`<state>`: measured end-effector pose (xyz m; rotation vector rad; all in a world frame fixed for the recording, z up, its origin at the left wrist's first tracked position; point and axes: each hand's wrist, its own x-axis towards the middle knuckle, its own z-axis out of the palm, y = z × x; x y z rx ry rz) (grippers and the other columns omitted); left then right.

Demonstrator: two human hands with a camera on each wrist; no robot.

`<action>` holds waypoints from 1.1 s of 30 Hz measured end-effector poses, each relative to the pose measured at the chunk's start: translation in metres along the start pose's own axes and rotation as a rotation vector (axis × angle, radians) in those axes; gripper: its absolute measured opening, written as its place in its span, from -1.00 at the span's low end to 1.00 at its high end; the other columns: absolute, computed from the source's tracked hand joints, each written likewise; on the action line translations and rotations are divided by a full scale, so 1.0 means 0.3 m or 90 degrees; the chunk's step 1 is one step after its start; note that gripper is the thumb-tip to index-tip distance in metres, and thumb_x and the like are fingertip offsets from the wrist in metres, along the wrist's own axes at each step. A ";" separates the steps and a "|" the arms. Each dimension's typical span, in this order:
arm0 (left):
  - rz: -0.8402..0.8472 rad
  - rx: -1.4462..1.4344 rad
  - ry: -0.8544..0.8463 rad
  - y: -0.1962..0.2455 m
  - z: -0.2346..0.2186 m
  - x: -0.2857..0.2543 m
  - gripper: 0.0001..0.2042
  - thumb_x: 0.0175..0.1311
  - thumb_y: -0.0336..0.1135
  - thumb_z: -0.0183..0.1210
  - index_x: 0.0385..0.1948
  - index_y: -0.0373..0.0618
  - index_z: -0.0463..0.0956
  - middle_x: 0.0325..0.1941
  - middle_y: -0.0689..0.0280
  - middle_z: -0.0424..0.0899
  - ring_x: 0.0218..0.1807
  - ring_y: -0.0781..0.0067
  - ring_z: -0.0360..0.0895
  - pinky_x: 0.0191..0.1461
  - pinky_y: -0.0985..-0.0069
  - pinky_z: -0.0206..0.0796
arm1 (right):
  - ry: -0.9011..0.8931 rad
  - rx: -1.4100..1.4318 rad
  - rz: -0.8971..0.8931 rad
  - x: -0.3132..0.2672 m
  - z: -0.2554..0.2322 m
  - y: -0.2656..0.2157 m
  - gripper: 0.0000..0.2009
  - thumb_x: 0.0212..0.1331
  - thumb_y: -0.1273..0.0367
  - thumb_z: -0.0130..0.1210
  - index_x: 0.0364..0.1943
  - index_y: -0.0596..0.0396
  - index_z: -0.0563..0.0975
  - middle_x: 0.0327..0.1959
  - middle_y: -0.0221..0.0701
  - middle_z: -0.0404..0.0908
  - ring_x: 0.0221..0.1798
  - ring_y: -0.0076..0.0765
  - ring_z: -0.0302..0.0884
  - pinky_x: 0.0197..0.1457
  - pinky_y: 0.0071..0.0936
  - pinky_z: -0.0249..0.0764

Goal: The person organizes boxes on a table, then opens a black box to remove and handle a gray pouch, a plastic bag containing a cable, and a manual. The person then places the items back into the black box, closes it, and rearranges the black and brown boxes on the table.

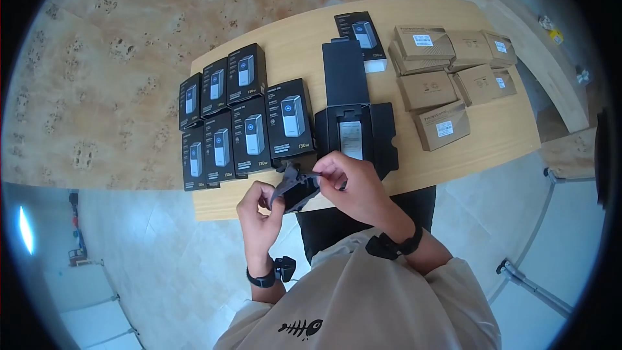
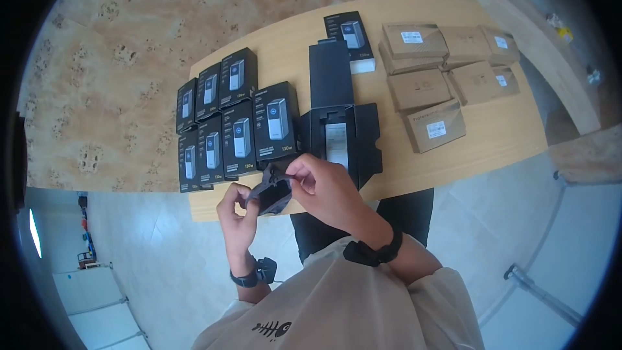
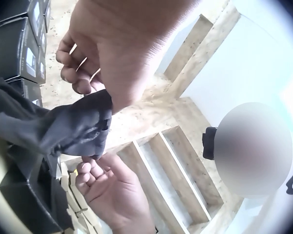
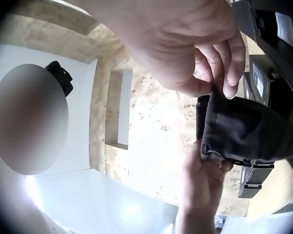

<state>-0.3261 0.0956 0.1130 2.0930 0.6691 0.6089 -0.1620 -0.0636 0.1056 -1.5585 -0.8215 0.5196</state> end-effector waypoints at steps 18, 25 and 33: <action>0.067 0.119 0.097 0.078 0.066 -0.062 -0.81 0.17 -0.40 0.32 -0.49 -0.15 0.45 -0.63 0.29 0.46 -0.58 0.32 0.42 -0.44 0.36 0.24 | -0.059 -0.365 -0.087 -0.091 0.113 -0.033 -0.74 0.29 0.33 0.26 -0.12 0.29 0.68 0.29 0.06 0.48 0.10 0.11 0.68 -0.01 -0.15 0.74; 0.217 0.118 0.087 0.099 0.088 -0.106 -0.80 0.06 -0.47 0.33 -0.54 -0.09 0.41 -0.65 0.30 0.36 -0.61 0.24 0.32 -0.43 0.32 0.11 | -0.144 -0.402 -0.025 -0.077 0.142 -0.040 -0.70 0.03 0.36 0.32 -0.16 0.26 0.67 0.02 -0.08 0.59 -0.03 0.08 0.70 -0.16 -0.07 0.73; 0.309 0.091 0.046 0.106 0.096 -0.116 -0.78 0.12 -0.48 0.35 -0.55 -0.13 0.42 -0.63 0.29 0.39 -0.59 0.26 0.30 -0.41 0.33 0.09 | -0.131 -0.357 -0.040 -0.080 0.149 0.012 -0.79 -0.12 0.27 0.37 -0.47 0.09 0.62 -0.28 -0.26 0.61 -0.23 -0.02 0.72 -0.29 -0.10 0.64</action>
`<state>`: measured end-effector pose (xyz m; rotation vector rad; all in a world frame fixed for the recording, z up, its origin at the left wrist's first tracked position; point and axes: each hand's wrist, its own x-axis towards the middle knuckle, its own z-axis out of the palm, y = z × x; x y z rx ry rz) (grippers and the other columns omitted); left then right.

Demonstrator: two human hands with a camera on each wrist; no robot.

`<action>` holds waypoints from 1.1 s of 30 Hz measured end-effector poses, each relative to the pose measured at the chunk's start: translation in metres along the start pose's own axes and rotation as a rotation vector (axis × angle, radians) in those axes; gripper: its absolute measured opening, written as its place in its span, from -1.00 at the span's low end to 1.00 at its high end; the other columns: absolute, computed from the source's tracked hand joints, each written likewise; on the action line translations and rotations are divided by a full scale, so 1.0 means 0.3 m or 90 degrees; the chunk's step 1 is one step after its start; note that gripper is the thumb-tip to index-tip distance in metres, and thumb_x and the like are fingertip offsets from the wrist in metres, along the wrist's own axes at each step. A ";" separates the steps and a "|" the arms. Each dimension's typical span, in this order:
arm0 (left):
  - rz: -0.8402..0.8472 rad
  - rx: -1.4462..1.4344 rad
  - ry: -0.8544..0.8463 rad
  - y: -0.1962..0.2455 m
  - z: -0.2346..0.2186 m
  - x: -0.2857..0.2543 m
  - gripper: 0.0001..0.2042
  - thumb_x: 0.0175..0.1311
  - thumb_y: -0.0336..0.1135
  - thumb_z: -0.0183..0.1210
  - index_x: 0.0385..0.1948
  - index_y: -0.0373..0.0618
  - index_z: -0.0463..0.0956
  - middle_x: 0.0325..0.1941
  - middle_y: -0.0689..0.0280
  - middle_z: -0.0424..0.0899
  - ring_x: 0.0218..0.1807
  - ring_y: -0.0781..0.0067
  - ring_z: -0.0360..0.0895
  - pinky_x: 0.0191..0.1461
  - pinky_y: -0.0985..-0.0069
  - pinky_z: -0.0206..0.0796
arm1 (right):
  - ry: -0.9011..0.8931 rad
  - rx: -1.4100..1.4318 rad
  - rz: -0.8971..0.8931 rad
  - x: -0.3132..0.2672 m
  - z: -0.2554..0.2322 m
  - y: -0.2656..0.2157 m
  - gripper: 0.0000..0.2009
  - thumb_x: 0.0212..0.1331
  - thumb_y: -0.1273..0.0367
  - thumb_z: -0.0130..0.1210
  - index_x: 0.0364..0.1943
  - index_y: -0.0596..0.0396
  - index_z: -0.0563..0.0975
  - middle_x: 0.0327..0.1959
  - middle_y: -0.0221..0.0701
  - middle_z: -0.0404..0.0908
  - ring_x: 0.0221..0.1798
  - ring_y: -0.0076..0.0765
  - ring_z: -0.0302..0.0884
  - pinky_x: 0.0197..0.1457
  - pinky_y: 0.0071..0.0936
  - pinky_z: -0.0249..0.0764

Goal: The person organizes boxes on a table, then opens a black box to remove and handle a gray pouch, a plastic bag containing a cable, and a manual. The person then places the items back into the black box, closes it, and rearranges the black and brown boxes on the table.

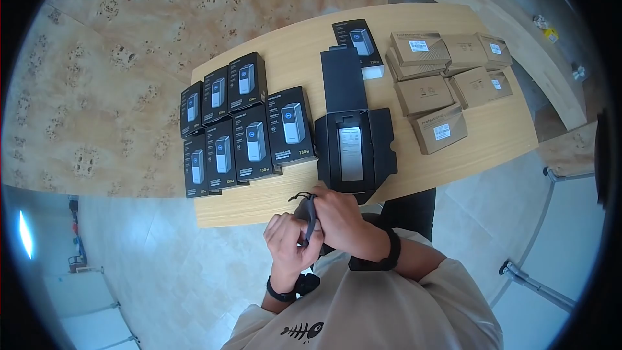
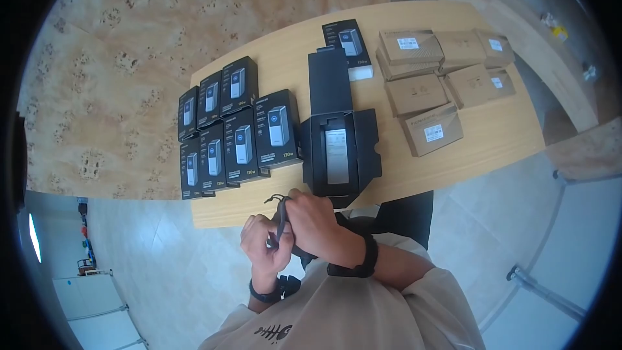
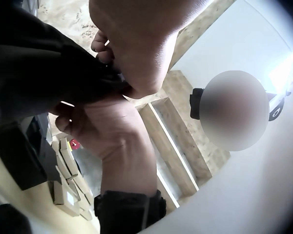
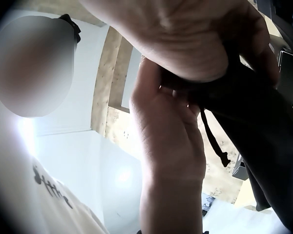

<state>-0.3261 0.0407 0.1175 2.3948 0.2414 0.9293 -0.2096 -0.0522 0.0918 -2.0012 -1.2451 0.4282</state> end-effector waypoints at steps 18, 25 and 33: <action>-0.046 -0.123 -0.056 -0.039 -0.047 -0.007 -0.78 0.30 -0.26 0.37 -0.31 -0.12 0.51 -0.40 0.26 0.54 -0.31 0.26 0.47 -0.17 0.30 0.28 | -0.015 0.100 -0.048 -0.008 -0.110 -0.002 -0.85 0.01 0.29 0.34 -0.33 -0.04 0.71 -0.37 -0.19 0.68 -0.31 0.07 0.75 -0.27 -0.06 0.63; -0.371 -0.228 0.056 -0.177 -0.060 -0.014 -0.47 0.52 0.00 0.15 0.34 -0.18 0.42 0.17 0.20 0.61 0.16 0.36 0.47 0.28 0.39 0.26 | 0.000 0.402 -0.108 -0.017 -0.240 0.058 -0.56 0.04 0.33 0.53 0.02 0.15 0.69 -0.05 -0.27 0.80 -0.07 -0.16 0.78 0.10 -0.39 0.64; -0.548 -0.756 -0.063 -0.298 0.027 -0.146 -0.60 0.70 -0.09 0.01 0.30 -0.21 0.49 0.21 0.22 0.70 0.17 0.40 0.66 0.28 0.36 0.46 | 0.079 0.409 -0.131 -0.056 -0.197 0.142 -0.31 -0.11 0.37 0.64 0.21 0.15 0.58 0.08 -0.24 0.77 0.08 -0.21 0.75 0.25 -0.33 0.59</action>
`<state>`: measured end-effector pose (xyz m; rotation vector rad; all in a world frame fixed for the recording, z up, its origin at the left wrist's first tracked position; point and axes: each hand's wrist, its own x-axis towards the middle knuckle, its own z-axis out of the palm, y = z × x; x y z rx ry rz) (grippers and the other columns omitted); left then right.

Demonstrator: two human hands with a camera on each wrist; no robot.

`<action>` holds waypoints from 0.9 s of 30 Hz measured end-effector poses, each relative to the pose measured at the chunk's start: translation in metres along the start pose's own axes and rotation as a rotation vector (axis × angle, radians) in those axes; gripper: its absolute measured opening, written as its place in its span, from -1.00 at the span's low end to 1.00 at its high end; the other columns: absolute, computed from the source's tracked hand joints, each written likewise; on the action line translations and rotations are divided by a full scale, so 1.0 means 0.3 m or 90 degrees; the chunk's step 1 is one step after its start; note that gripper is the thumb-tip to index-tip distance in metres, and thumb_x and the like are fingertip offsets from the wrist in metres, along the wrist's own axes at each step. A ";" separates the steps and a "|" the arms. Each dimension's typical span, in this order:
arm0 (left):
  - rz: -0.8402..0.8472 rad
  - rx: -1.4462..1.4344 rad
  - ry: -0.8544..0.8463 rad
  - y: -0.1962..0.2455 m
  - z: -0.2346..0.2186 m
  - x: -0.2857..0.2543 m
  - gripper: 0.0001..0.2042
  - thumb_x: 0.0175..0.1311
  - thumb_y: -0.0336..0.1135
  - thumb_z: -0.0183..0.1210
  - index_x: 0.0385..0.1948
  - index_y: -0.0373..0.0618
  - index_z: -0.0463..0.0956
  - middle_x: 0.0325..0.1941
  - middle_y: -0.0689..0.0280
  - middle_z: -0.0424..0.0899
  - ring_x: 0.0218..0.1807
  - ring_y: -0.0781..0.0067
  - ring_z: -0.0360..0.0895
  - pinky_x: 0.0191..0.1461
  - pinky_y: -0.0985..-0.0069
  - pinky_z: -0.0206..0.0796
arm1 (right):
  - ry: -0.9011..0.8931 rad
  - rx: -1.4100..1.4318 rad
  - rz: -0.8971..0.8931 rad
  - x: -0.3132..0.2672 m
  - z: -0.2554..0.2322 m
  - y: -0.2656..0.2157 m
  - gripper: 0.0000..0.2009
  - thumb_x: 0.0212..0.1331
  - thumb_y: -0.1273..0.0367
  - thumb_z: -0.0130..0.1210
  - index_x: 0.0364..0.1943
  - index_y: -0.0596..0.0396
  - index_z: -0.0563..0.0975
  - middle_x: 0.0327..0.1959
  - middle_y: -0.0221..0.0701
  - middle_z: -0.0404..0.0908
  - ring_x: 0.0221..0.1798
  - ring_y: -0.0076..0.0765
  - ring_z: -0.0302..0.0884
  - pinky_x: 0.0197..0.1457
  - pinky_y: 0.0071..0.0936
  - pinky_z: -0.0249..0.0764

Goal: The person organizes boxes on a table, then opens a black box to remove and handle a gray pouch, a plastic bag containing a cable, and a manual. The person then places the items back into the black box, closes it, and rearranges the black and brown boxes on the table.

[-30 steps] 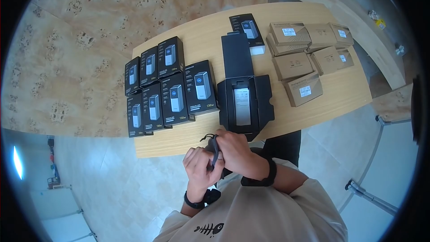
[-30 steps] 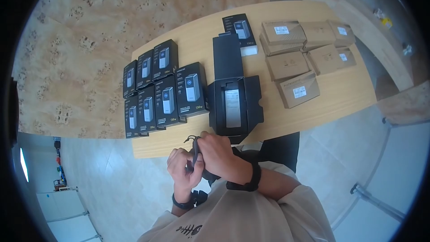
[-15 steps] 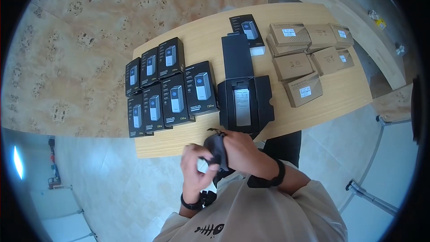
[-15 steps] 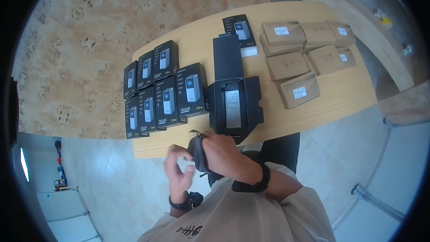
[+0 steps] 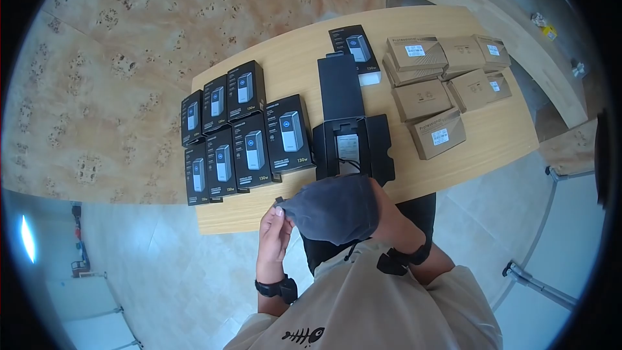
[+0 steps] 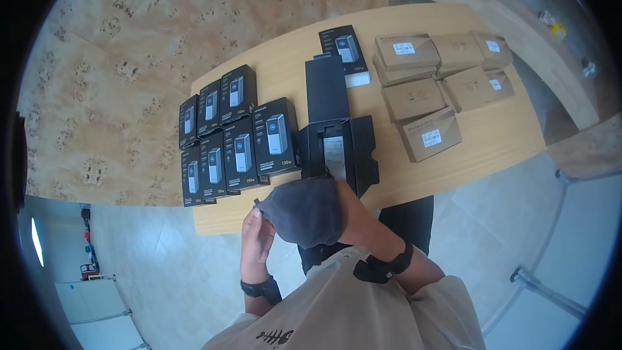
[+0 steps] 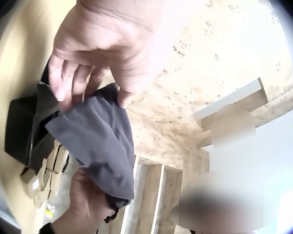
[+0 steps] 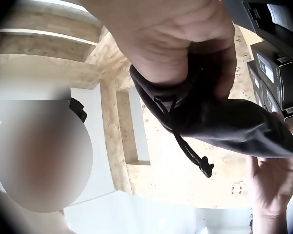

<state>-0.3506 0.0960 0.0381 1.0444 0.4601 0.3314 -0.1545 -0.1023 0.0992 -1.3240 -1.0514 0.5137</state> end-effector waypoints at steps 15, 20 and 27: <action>0.171 0.210 0.238 0.161 0.041 0.135 -0.71 0.72 -0.12 0.03 -0.21 -0.08 0.58 -0.25 0.52 0.60 -0.20 0.76 0.39 -0.05 0.65 0.29 | 0.129 0.208 0.156 0.001 -0.059 0.054 -0.73 0.28 0.50 0.35 0.04 0.23 0.62 0.26 -0.20 0.66 0.26 -0.40 0.62 0.32 -0.40 0.56; 0.236 0.274 0.266 0.264 0.008 0.223 -0.69 0.74 -0.09 -0.02 -0.16 -0.10 0.56 -0.24 0.52 0.59 -0.21 0.75 0.40 -0.10 0.67 0.29 | 0.233 0.273 0.190 0.009 -0.114 -0.036 -0.87 0.48 0.43 0.16 -0.05 0.21 0.52 0.22 -0.22 0.65 0.26 -0.47 0.57 0.35 -0.44 0.46; 0.277 0.325 0.329 0.336 -0.220 0.394 -0.71 0.69 -0.08 0.06 -0.03 -0.14 0.56 -0.17 0.46 0.60 -0.11 0.70 0.45 0.03 0.63 0.35 | 0.329 0.313 0.204 -0.019 -0.147 -0.038 -0.91 0.48 0.48 0.09 -0.04 0.11 0.48 -0.13 -0.53 0.54 -0.03 -0.65 0.44 0.12 -0.56 0.37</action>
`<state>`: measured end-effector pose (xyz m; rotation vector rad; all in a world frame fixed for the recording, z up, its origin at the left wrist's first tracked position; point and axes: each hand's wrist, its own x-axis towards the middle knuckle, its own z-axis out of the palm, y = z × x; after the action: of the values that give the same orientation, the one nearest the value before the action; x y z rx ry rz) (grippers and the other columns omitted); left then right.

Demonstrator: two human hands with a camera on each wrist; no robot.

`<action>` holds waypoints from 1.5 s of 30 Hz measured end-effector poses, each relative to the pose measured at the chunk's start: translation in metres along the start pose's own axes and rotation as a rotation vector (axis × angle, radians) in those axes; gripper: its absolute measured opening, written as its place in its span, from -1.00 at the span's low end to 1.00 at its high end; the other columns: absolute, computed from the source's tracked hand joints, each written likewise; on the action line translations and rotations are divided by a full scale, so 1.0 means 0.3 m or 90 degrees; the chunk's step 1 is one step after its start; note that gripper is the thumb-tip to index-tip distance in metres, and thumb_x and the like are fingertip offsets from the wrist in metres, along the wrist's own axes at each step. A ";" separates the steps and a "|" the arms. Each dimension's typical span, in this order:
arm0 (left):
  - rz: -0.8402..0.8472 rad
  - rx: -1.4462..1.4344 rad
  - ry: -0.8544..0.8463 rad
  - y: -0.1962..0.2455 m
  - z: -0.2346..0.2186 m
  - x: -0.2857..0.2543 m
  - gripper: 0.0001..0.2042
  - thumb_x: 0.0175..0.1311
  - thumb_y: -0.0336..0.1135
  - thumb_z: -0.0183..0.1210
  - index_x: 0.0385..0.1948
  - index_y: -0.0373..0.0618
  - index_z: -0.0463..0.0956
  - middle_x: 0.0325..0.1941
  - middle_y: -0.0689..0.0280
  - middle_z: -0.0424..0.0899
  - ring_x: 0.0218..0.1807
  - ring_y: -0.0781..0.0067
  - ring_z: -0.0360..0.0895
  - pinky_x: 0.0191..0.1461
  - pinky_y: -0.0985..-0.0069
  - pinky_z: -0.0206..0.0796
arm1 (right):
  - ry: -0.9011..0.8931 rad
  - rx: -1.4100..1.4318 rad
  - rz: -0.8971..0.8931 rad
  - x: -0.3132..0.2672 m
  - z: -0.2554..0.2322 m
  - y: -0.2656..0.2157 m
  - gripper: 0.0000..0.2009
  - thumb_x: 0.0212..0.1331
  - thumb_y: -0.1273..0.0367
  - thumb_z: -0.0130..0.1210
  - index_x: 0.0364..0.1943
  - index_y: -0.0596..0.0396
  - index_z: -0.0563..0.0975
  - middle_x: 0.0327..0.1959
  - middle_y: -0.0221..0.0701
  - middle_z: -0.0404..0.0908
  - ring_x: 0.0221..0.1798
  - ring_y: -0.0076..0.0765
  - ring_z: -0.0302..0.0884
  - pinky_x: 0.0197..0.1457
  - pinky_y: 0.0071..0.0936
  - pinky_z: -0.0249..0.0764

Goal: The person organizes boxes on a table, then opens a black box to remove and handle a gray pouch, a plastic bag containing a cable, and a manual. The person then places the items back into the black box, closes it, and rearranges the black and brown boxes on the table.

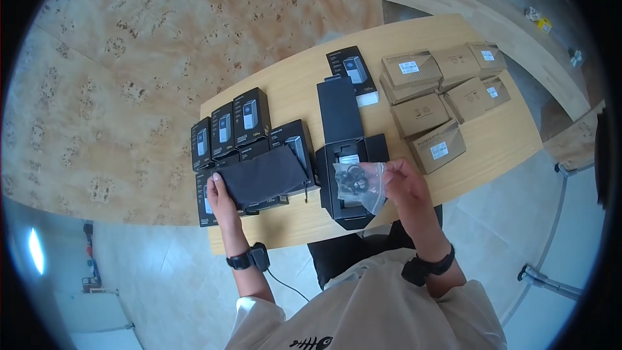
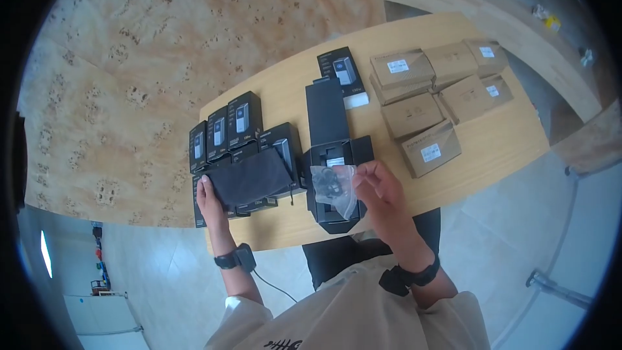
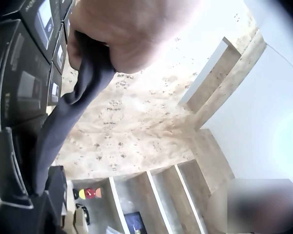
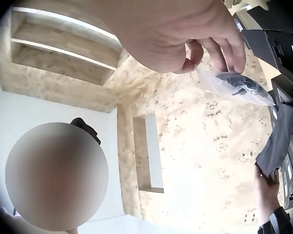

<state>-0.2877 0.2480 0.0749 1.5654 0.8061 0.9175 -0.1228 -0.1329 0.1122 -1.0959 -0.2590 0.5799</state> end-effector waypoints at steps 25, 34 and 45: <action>0.348 0.414 -0.340 0.269 0.294 -0.568 -0.78 0.10 -0.39 0.42 -0.21 -0.08 0.66 -0.22 0.29 0.70 -0.14 0.18 0.65 0.02 0.29 0.28 | -0.101 -0.147 0.045 -0.040 0.133 0.210 -0.81 0.46 0.40 0.19 -0.03 0.19 0.46 -0.08 -0.28 0.63 0.07 -0.39 0.70 0.10 -0.37 0.69; 0.278 0.392 -0.257 0.251 0.284 -0.562 -0.92 0.23 -0.49 0.41 -0.28 -0.13 0.74 -0.27 0.26 0.78 -0.23 0.22 0.67 -0.04 0.36 0.35 | -0.151 -0.138 0.043 -0.018 0.144 0.226 -0.85 0.47 0.47 0.21 -0.03 0.23 0.52 -0.01 -0.35 0.64 0.11 -0.49 0.64 0.20 -0.38 0.63; 0.266 0.384 -0.266 0.250 0.287 -0.573 -0.90 0.13 -0.48 0.50 -0.37 -0.16 0.75 -0.35 0.26 0.79 -0.29 0.26 0.65 -0.04 0.39 0.36 | -0.196 -0.203 0.032 -0.027 0.153 0.215 -0.83 0.45 0.45 0.24 -0.05 0.30 0.56 -0.11 -0.29 0.71 0.02 -0.46 0.74 0.15 -0.45 0.68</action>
<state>-0.2905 0.0459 0.1160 2.4204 0.4764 0.6125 -0.1712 -0.0814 0.0758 -1.3215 -0.6087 0.7711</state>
